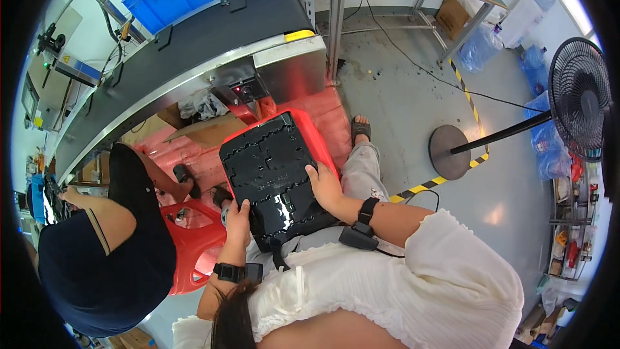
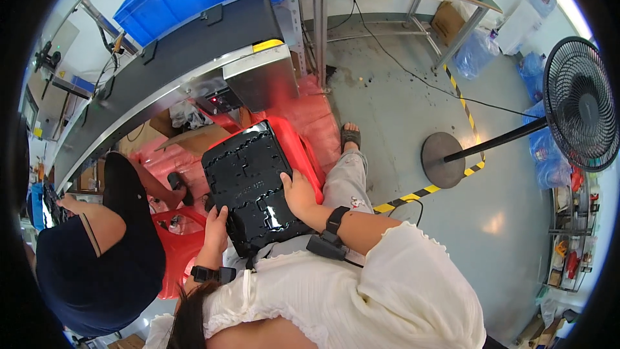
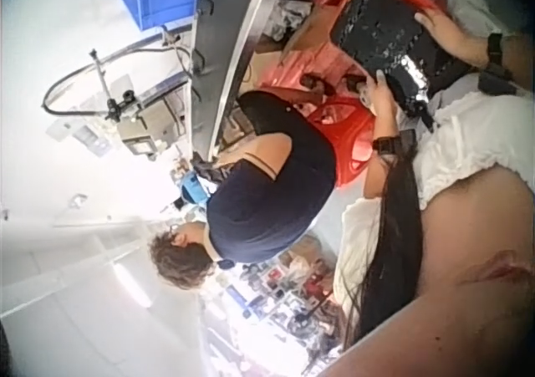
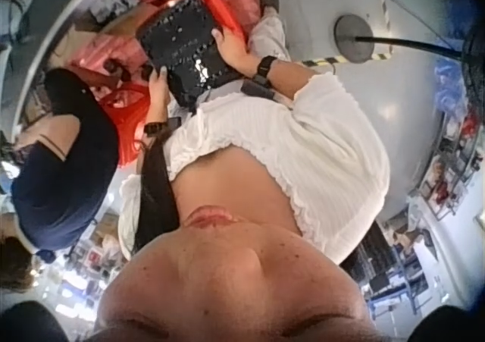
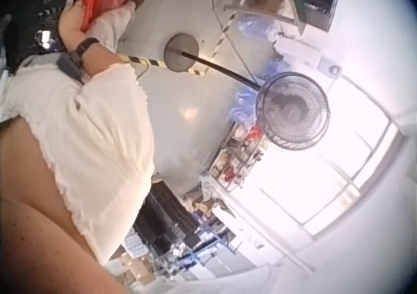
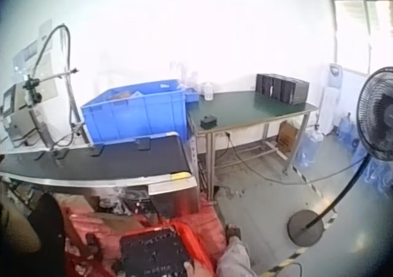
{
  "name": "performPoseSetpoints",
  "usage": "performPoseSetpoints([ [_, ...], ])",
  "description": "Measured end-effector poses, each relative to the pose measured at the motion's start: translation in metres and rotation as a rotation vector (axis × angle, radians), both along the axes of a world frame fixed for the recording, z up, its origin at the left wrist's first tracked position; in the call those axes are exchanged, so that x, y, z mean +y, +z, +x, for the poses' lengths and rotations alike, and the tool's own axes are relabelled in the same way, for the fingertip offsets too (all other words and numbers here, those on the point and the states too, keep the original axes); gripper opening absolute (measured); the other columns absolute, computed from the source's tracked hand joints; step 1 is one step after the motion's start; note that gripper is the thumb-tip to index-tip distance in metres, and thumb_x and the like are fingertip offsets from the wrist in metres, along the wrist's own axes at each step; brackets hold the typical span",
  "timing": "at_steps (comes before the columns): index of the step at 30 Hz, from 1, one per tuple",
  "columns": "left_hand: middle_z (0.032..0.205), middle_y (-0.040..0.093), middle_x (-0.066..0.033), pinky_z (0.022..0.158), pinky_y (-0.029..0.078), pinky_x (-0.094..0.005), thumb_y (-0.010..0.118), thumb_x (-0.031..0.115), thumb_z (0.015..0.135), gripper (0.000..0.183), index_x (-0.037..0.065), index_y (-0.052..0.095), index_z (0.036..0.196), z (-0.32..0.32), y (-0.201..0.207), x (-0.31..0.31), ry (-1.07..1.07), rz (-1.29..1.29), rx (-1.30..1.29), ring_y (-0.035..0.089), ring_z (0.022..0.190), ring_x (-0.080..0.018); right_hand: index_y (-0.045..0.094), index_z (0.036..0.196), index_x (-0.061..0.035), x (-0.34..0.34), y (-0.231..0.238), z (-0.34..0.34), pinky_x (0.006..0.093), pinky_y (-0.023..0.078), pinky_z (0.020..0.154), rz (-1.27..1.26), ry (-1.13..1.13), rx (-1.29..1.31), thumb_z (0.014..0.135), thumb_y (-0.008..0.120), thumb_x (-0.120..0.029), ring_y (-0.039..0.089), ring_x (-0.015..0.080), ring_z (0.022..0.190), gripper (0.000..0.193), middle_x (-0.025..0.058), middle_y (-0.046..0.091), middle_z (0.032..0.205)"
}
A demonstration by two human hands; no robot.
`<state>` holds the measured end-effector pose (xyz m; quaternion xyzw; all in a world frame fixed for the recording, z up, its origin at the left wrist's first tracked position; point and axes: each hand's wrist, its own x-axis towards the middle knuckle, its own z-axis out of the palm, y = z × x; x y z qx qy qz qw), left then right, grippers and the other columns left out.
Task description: The recorder is assembling black plastic electronic components by placing them on a red surface and attaching them to a conveyor belt system.
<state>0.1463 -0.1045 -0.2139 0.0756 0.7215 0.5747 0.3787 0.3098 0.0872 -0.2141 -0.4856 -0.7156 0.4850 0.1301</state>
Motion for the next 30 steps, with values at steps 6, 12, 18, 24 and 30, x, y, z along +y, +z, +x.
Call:
performPoseSetpoints([
  [6, 0.104, 0.060, -0.0109, 0.082, 0.045, -0.0316, 0.055, 0.014, 0.088, 0.031, -0.004, 0.055, 0.113, -0.033, 0.078, 0.015, -0.203, -0.248, 0.312, 0.057, 0.092, -0.0186, 0.064, 0.080, 0.0013, 0.119, 0.086, -0.006, 0.0450, 0.048, 0.073, 0.100, 0.691, -0.044, 0.087, 0.051, -0.028, 0.060, 0.0387, 0.079, 0.032, 0.0208, 0.064, 0.087],
  [12, 0.118, 0.054, -0.0105, 0.095, 0.038, -0.0318, 0.055, 0.009, 0.088, 0.030, 0.001, 0.054, 0.117, -0.128, 0.222, 0.116, -0.253, 0.207, 1.103, 0.051, 0.109, -0.0200, 0.065, 0.087, -0.0024, 0.261, 0.252, -0.092, 0.0372, 0.048, 0.070, 0.728, 0.102, 0.404, 0.083, 0.057, -0.032, 0.063, 0.0261, 0.078, 0.031, 0.0143, 0.066, 0.079],
  [18, 0.146, 0.024, -0.0197, 0.109, 0.023, -0.0438, 0.064, 0.033, 0.080, 0.062, 0.011, 0.043, 0.134, -0.223, 0.227, 0.273, -0.411, -0.083, 1.587, 0.020, 0.136, -0.0386, 0.052, 0.110, 0.0130, 0.314, 0.242, -0.188, 0.0496, 0.053, 0.057, 0.054, 0.097, -0.071, 0.083, 0.060, -0.040, 0.062, 0.0374, 0.087, 0.060, 0.0290, 0.056, 0.105],
  [24, 0.126, 0.048, -0.0184, 0.102, 0.033, -0.0372, 0.062, 0.036, 0.083, 0.060, 0.006, 0.045, 0.131, -0.247, 0.217, 0.340, -0.839, -0.163, 1.400, 0.044, 0.119, -0.0337, 0.057, 0.083, 0.0039, 0.311, 0.225, -0.156, 0.0309, 0.047, 0.046, 0.428, -0.029, 0.380, 0.075, 0.069, -0.022, 0.060, 0.0182, 0.050, 0.030, 0.0129, 0.060, 0.065],
  [30, 0.113, 0.052, -0.0168, 0.094, 0.038, -0.0370, 0.066, 0.039, 0.079, 0.057, 0.008, 0.051, 0.125, -0.198, 0.223, 0.277, -0.610, -0.194, 1.545, 0.048, 0.109, -0.0318, 0.059, 0.080, -0.0084, 0.155, 0.235, -0.084, 0.0175, 0.032, 0.038, -0.122, 0.346, 0.239, 0.081, 0.068, -0.031, 0.044, 0.0026, 0.042, 0.024, -0.0055, 0.050, 0.059],
])
